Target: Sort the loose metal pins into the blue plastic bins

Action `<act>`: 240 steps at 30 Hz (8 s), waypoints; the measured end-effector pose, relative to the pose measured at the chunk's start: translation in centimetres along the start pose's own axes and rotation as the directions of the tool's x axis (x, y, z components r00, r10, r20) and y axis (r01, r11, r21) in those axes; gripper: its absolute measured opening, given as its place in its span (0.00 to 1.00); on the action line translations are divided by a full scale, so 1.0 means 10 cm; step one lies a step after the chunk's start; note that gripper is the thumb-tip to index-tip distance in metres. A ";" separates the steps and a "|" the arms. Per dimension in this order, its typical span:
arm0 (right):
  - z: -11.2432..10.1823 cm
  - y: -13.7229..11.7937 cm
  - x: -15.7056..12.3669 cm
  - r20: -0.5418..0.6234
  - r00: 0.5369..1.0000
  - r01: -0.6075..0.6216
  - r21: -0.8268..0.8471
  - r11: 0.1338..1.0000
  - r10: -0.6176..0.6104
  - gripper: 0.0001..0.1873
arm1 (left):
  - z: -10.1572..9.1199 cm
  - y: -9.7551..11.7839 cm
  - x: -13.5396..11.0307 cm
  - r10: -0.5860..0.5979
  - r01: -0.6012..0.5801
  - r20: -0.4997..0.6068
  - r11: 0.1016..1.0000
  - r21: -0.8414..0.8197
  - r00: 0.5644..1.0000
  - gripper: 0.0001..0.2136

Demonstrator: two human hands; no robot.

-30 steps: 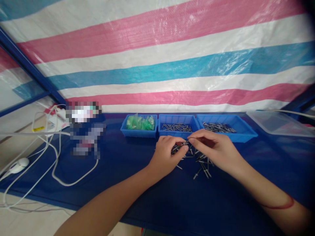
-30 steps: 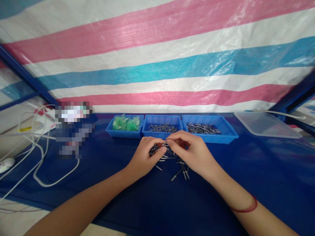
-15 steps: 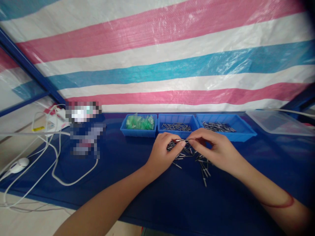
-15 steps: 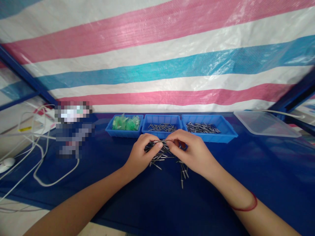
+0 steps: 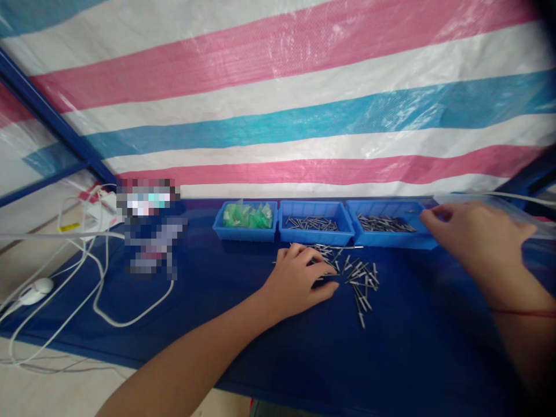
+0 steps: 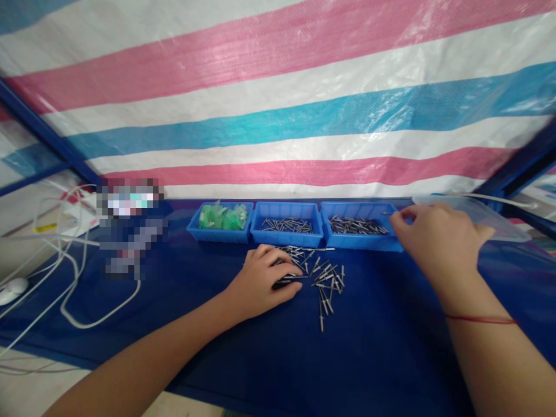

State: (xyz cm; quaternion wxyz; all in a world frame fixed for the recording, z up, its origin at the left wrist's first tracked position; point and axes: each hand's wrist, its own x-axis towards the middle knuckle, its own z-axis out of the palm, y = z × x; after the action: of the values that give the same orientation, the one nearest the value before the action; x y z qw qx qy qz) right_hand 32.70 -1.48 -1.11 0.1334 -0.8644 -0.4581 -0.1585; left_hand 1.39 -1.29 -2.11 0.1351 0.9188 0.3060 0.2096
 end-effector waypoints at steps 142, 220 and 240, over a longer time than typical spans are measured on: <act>-0.33 -0.75 -0.60 -0.154 0.695 0.678 0.467 0.568 -0.703 0.13 | -0.01 -0.01 0.08 -0.113 0.122 -0.110 0.990 0.077 0.987 0.10; -0.08 -0.31 -0.14 -0.060 0.976 0.217 0.330 0.919 -0.209 0.21 | -0.06 -0.04 0.00 -0.062 0.054 0.060 0.990 0.129 0.996 0.10; -0.09 -0.39 -0.21 -0.069 0.722 0.651 0.407 0.641 -0.689 0.13 | -0.21 0.02 -0.02 0.006 -0.047 0.177 0.972 0.229 0.984 0.08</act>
State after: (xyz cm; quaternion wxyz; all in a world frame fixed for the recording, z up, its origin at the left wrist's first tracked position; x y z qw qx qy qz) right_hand 28.16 -1.25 -0.81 0.2191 -0.5921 -0.7733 -0.0585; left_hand 0.33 -1.30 -0.27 0.0506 0.9471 0.3031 0.0925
